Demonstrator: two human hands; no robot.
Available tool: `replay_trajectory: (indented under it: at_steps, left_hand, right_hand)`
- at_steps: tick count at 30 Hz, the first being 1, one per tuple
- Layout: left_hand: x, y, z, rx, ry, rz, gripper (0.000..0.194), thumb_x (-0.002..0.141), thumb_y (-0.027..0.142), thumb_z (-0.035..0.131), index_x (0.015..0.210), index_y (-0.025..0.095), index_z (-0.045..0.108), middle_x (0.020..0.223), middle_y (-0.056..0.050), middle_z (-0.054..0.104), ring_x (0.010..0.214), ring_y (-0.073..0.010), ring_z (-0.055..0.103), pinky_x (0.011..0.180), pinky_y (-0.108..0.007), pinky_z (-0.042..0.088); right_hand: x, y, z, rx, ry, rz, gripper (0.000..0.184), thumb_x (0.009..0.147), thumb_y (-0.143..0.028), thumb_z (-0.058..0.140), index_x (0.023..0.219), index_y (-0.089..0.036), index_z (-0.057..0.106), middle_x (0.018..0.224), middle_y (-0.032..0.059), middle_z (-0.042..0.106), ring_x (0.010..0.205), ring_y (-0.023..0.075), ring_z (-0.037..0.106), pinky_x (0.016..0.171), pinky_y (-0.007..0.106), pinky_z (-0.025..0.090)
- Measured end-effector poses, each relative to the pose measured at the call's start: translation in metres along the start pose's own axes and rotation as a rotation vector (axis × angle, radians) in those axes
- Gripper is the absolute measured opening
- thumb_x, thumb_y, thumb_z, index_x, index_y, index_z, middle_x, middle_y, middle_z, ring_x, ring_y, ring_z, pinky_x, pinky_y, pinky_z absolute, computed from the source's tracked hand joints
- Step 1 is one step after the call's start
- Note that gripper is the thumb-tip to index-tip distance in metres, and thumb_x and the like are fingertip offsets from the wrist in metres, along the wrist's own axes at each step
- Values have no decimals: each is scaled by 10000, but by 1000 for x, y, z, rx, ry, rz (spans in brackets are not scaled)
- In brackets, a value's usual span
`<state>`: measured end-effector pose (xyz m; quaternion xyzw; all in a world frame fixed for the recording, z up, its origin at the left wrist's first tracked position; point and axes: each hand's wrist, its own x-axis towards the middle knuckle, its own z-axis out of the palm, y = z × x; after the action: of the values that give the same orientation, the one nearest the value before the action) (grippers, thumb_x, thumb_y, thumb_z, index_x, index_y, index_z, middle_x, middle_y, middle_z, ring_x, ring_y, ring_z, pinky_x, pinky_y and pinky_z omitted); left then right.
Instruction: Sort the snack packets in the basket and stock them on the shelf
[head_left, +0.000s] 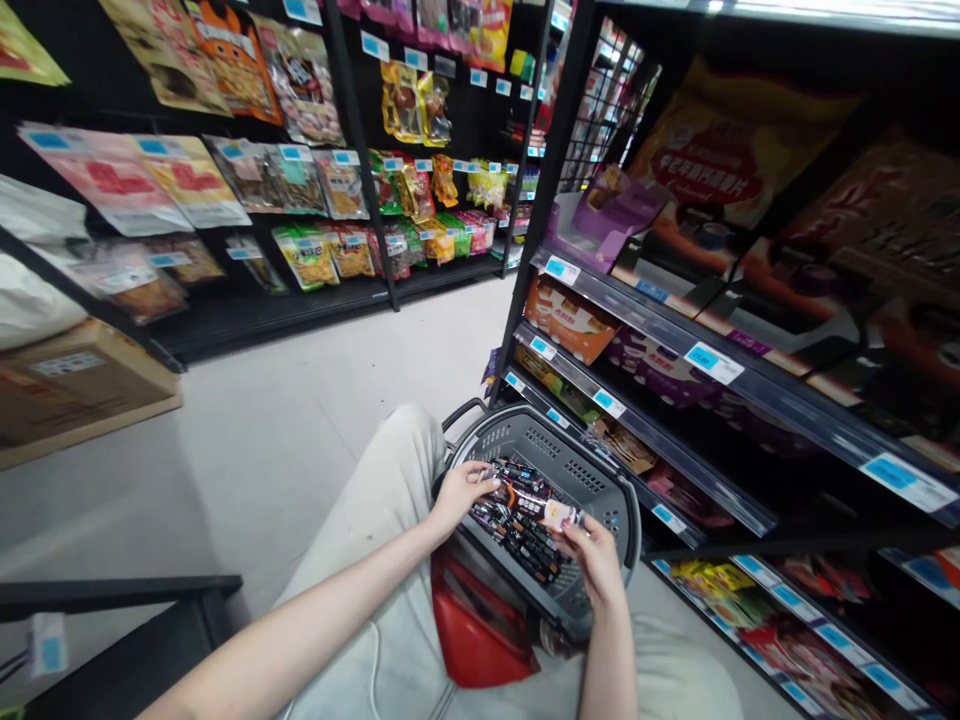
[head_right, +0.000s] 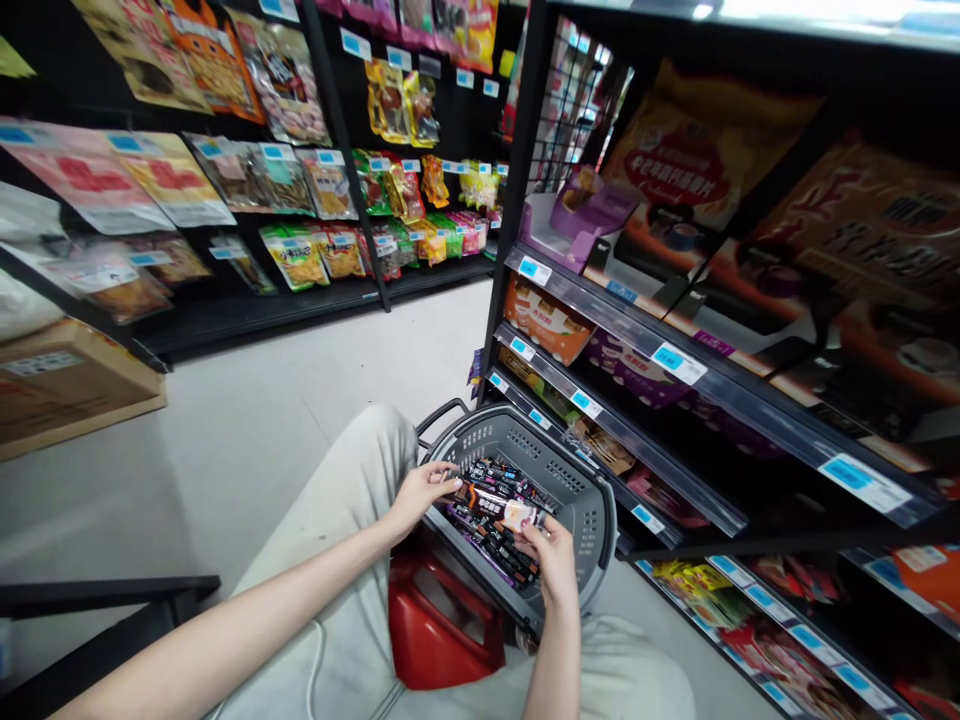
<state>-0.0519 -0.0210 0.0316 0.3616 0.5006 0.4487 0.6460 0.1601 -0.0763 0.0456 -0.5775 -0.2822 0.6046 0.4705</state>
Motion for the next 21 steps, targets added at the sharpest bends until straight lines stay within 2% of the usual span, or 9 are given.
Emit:
replay_trajectory:
  at_steps: [4, 7, 11, 15, 18, 21]
  left_hand:
    - [-2, 5, -4, -36, 65, 76, 260, 565, 313, 648, 691, 110, 544, 643, -19, 602, 604, -143, 582, 520, -233, 486]
    - [-3, 6, -1, -21, 47, 82, 277, 583, 352, 627, 685, 109, 542, 643, -25, 608, 610, -157, 587, 527, -264, 503]
    - [-2, 2, 3, 52, -13, 6, 331, 559, 371, 640, 734, 111, 531, 652, -21, 602, 589, -164, 589, 494, -270, 504]
    - [-1, -9, 5, 225, -84, -30, 355, 580, 392, 618, 803, 128, 536, 583, 14, 570, 466, -114, 546, 448, -228, 463]
    - [-1, -14, 4, 402, -140, 17, 311, 621, 416, 569, 754, 136, 543, 520, 29, 539, 420, -95, 507, 423, -196, 407]
    - [-3, -12, 2, 556, -121, 77, 308, 646, 438, 527, 736, 144, 535, 519, 29, 532, 431, -99, 503, 420, -186, 358]
  right_hand:
    - [0, 1, -7, -177, -105, 9, 267, 567, -365, 645, 703, -135, 649, 711, 33, 640, 663, 168, 583, 579, 255, 462]
    - [1, 1, -11, -175, -102, 9, 277, 567, -376, 642, 693, -129, 652, 678, 33, 638, 627, 172, 582, 590, 279, 459]
    - [3, 0, -16, -63, 21, -39, 279, 547, -348, 659, 718, -129, 645, 712, 28, 640, 655, 174, 584, 616, 302, 470]
    - [6, 3, -21, -78, 177, -44, 305, 478, -343, 688, 690, -133, 625, 610, 15, 635, 528, 161, 578, 505, 263, 447]
    - [8, 3, -25, -257, 253, -83, 261, 487, -375, 659, 597, -152, 579, 512, 1, 603, 461, 162, 558, 412, 224, 373]
    - [9, 2, -29, -592, 233, -150, 222, 597, -392, 560, 538, -181, 521, 452, -20, 555, 465, 160, 557, 448, 223, 357]
